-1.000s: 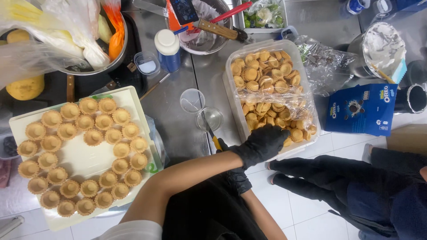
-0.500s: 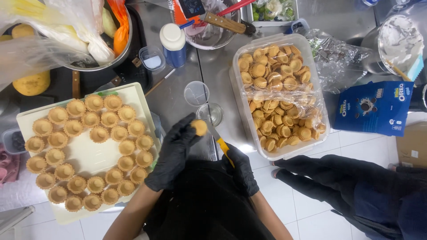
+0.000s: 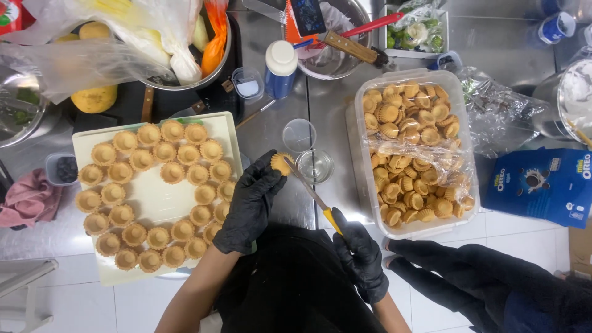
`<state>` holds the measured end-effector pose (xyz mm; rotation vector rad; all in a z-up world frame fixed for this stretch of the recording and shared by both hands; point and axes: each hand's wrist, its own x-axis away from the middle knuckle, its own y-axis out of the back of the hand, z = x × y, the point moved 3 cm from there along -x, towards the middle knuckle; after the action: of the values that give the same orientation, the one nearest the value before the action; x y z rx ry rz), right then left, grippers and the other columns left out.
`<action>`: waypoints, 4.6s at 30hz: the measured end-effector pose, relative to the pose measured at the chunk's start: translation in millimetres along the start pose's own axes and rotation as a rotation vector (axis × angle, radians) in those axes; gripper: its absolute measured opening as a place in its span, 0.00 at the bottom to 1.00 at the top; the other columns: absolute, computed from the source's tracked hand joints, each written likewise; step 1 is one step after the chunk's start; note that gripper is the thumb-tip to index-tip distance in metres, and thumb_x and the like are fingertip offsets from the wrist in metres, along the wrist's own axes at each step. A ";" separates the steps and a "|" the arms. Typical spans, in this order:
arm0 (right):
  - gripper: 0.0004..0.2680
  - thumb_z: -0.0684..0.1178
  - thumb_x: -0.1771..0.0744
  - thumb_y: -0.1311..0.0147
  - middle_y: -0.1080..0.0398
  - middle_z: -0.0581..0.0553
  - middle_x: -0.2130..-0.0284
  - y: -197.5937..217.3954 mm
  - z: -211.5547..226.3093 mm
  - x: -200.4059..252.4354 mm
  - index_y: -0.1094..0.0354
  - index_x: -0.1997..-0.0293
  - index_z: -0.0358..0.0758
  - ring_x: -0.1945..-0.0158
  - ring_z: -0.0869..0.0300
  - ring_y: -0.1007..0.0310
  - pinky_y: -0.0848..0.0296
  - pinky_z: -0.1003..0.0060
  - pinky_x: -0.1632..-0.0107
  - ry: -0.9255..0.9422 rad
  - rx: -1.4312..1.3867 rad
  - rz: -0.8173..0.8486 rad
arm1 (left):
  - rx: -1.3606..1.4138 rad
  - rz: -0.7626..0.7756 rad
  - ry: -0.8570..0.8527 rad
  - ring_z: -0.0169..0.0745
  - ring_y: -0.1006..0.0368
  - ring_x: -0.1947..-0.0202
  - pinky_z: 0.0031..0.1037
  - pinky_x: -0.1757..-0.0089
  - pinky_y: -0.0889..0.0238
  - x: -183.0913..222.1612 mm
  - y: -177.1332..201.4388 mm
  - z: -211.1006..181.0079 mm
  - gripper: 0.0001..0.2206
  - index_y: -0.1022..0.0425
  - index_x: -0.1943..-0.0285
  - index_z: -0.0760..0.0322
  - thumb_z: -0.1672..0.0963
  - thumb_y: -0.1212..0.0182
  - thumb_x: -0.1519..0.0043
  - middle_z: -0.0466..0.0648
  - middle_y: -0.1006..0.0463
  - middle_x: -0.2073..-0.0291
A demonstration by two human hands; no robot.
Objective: Arrange empty tart shells onto a tray in a concentric circle pattern.
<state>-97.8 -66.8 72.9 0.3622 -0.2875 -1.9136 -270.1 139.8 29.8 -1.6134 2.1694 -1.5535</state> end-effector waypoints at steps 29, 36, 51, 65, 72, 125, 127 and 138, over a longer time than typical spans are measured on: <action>0.19 0.36 0.34 0.44 0.26 0.51 0.65 7.4 -28.9 27.3 0.32 0.34 0.35 0.67 0.70 0.33 0.35 0.77 0.63 -0.547 -0.393 -0.426 | -1.368 -0.405 -1.080 0.41 0.27 0.51 0.30 0.50 0.32 98.2 64.5 -150.4 0.13 0.23 0.45 0.64 0.65 0.34 0.38 0.48 0.20 0.50; 0.19 0.36 0.35 0.43 0.27 0.52 0.66 -3.9 -30.3 20.3 0.31 0.35 0.34 0.70 0.71 0.37 0.39 0.77 0.67 -0.560 -0.478 -0.319 | -1.945 -0.420 -0.968 0.55 0.28 0.57 0.39 0.55 0.32 89.0 107.2 -158.4 0.14 0.20 0.47 0.62 0.64 0.39 0.41 0.51 0.18 0.57; 0.18 0.34 0.36 0.41 0.26 0.51 0.66 -1.5 -85.7 53.5 0.28 0.39 0.35 0.70 0.70 0.36 0.37 0.76 0.67 -0.635 -0.525 -0.401 | -2.097 -0.400 -0.843 0.53 0.25 0.58 0.42 0.56 0.31 74.5 78.4 -165.8 0.08 0.20 0.55 0.58 0.62 0.41 0.41 0.51 0.20 0.63; 0.19 0.40 0.31 0.49 0.27 0.42 0.41 -16.9 -65.7 41.2 0.40 0.30 0.37 0.39 0.59 0.30 0.33 0.64 0.37 -0.536 -0.321 -0.012 | -1.631 1.045 -0.830 0.55 0.27 0.53 0.43 0.53 0.31 -48.5 -171.3 136.8 0.15 0.24 0.48 0.63 0.59 0.39 0.45 0.52 0.23 0.57; 0.19 0.39 0.31 0.53 0.26 0.41 0.43 -1.1 -42.0 44.7 0.40 0.29 0.37 0.39 0.57 0.29 0.34 0.62 0.35 -0.562 -0.401 -0.073 | -1.573 0.933 -1.385 0.55 0.30 0.46 0.42 0.47 0.35 -123.4 -204.6 267.0 0.17 0.29 0.46 0.62 0.60 0.48 0.44 0.54 0.26 0.47; 0.18 0.47 0.31 0.46 0.24 0.50 0.62 -35.7 -74.0 -15.7 0.36 0.31 0.44 0.59 0.67 0.27 0.28 0.70 0.53 -0.560 -0.002 -0.003 | -0.845 0.586 0.084 0.30 0.25 0.53 0.24 0.49 0.30 -43.0 -80.9 -27.6 0.19 0.24 0.41 0.72 0.63 0.31 0.43 0.46 0.19 0.53; 0.18 0.47 0.31 0.46 0.24 0.50 0.64 -33.0 -75.6 -16.2 0.36 0.31 0.43 0.61 0.68 0.28 0.28 0.71 0.55 -0.531 -0.061 0.020 | -0.758 0.492 0.071 0.30 0.24 0.52 0.24 0.48 0.30 -36.3 -40.6 -24.3 0.19 0.24 0.41 0.72 0.64 0.32 0.43 0.46 0.19 0.52; 0.19 0.57 0.32 0.55 0.38 0.51 0.76 4.3 -16.1 -13.6 0.31 0.37 0.42 0.77 0.65 0.43 0.44 0.72 0.73 -1.113 -0.642 -0.135 | -0.535 0.015 -0.142 0.32 0.25 0.53 0.24 0.49 0.28 -14.2 25.6 3.8 0.23 0.26 0.35 0.69 0.66 0.35 0.41 0.48 0.21 0.52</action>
<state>-83.3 -56.0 61.2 -1.1660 -0.3390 -2.0419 -279.5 146.8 2.7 -1.7490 2.6494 -0.8534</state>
